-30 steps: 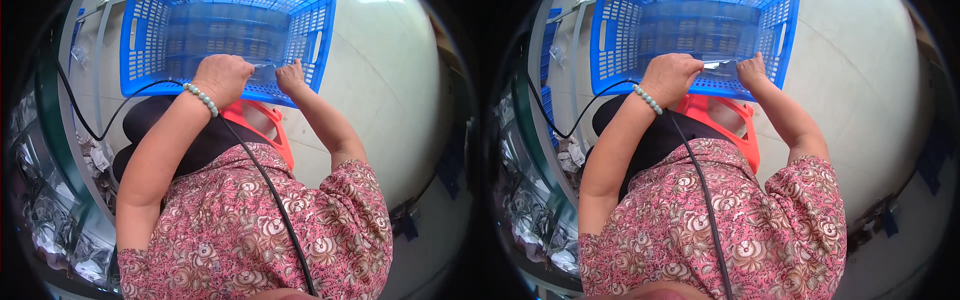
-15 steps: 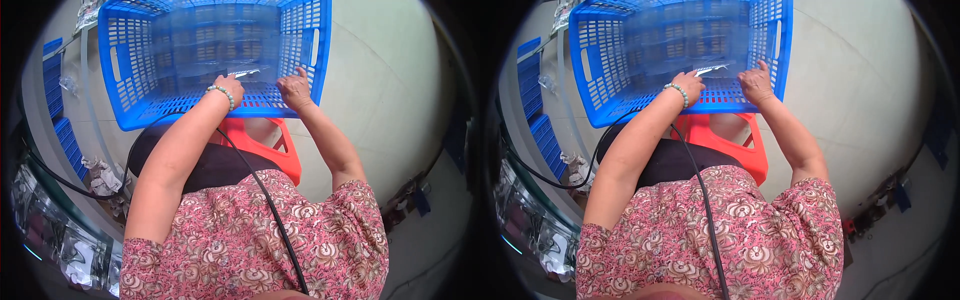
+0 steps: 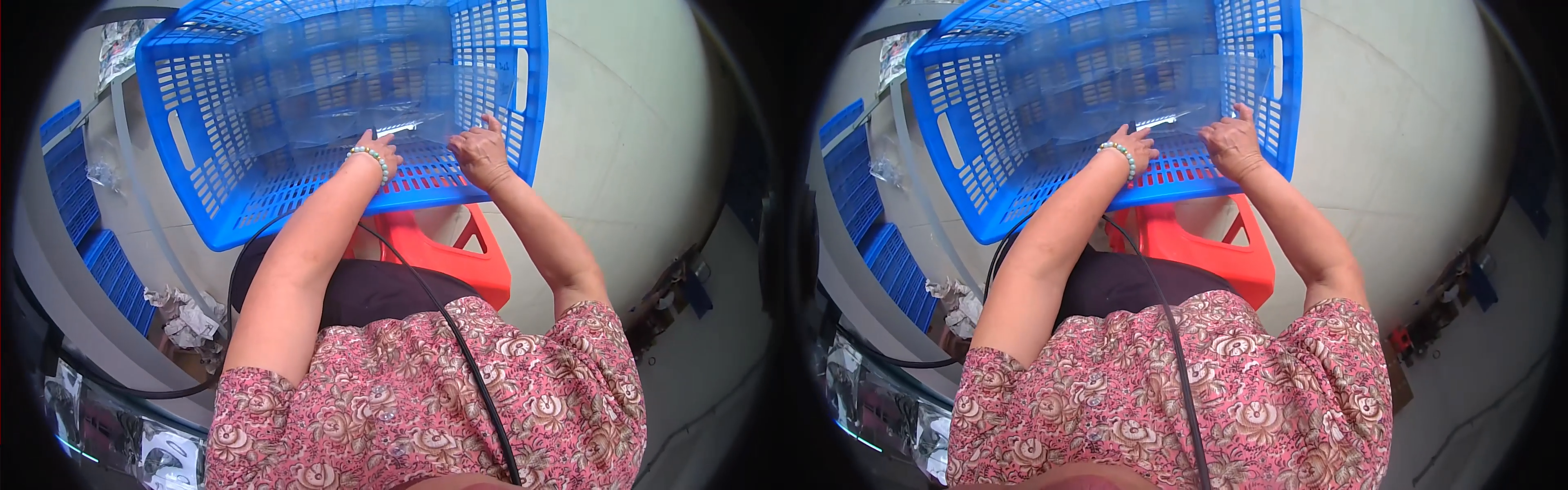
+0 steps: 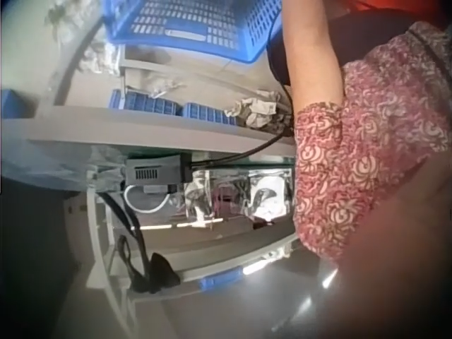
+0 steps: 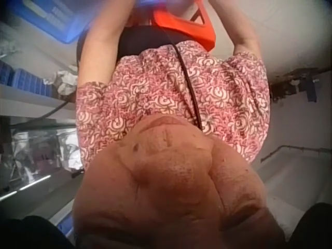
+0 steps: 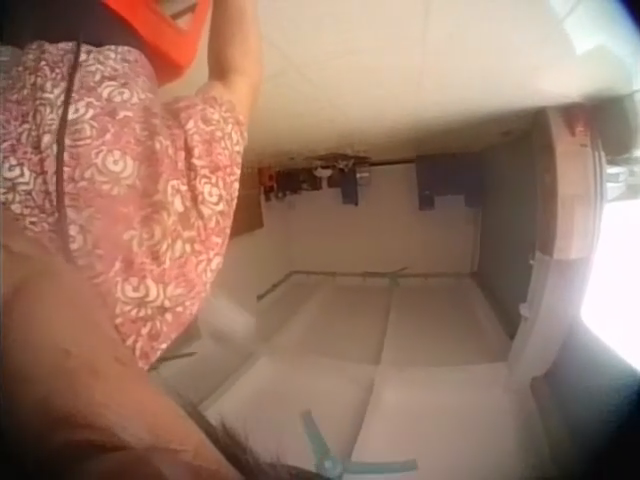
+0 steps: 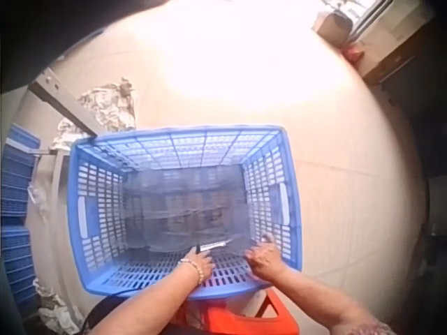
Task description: Folding flat plastic sheets into rectangular boxes and placing them in a blue basket.
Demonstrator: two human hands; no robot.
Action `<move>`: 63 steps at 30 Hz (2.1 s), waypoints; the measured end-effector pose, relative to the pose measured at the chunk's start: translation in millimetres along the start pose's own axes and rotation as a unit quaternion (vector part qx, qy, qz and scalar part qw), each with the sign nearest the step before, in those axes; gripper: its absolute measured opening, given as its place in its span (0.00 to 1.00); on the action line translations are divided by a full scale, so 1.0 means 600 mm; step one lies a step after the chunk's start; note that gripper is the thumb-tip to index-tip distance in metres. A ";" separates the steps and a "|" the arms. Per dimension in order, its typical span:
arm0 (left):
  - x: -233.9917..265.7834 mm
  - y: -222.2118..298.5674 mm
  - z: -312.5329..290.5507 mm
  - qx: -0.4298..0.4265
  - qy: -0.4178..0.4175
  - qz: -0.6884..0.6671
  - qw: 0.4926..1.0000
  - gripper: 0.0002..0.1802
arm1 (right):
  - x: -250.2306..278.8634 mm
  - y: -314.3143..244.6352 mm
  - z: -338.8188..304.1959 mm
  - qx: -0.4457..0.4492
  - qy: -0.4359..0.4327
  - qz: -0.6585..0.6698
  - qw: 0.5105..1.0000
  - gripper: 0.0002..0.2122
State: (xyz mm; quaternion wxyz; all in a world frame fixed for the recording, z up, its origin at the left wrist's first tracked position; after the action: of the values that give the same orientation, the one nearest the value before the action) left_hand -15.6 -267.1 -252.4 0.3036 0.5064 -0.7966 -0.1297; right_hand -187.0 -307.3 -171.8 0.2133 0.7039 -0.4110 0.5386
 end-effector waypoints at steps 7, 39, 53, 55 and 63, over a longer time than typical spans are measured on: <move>-0.016 0.019 -0.004 -0.064 0.043 -0.041 0.996 0.27 | 0.007 -0.014 -0.008 -0.035 -0.023 0.002 0.999 0.04; -0.086 -0.076 -0.057 0.162 0.084 -0.103 0.978 0.20 | 0.014 0.021 -0.021 -0.057 -0.201 -0.149 0.966 0.08; 0.056 -0.038 -0.223 0.085 0.295 -0.417 0.855 0.21 | -0.178 0.065 0.007 -0.107 -0.255 0.111 0.954 0.46; 0.109 -0.005 -0.287 0.084 0.362 -0.443 0.816 0.19 | -0.227 0.078 -0.018 -0.098 -0.354 0.091 0.926 0.49; 0.151 0.194 -0.583 -0.019 0.634 -0.352 0.689 0.16 | -0.157 0.079 0.022 -0.130 -0.252 -0.052 0.958 0.25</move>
State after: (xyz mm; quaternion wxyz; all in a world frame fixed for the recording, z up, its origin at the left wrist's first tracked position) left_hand 87.3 -259.3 112.7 0.6780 0.7053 -0.1754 0.1095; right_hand -225.4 -311.2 -270.7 0.2202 0.8035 -0.4802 0.2744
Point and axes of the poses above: each hand's wrist, its own z-axis towards the middle knuckle, its own x-axis out of the back of the hand, y = z × x, the point moved 5 cm from there along z, towards the middle knuckle, and after that the axes turned 6 degrees about -z, right-handed, at the moved point
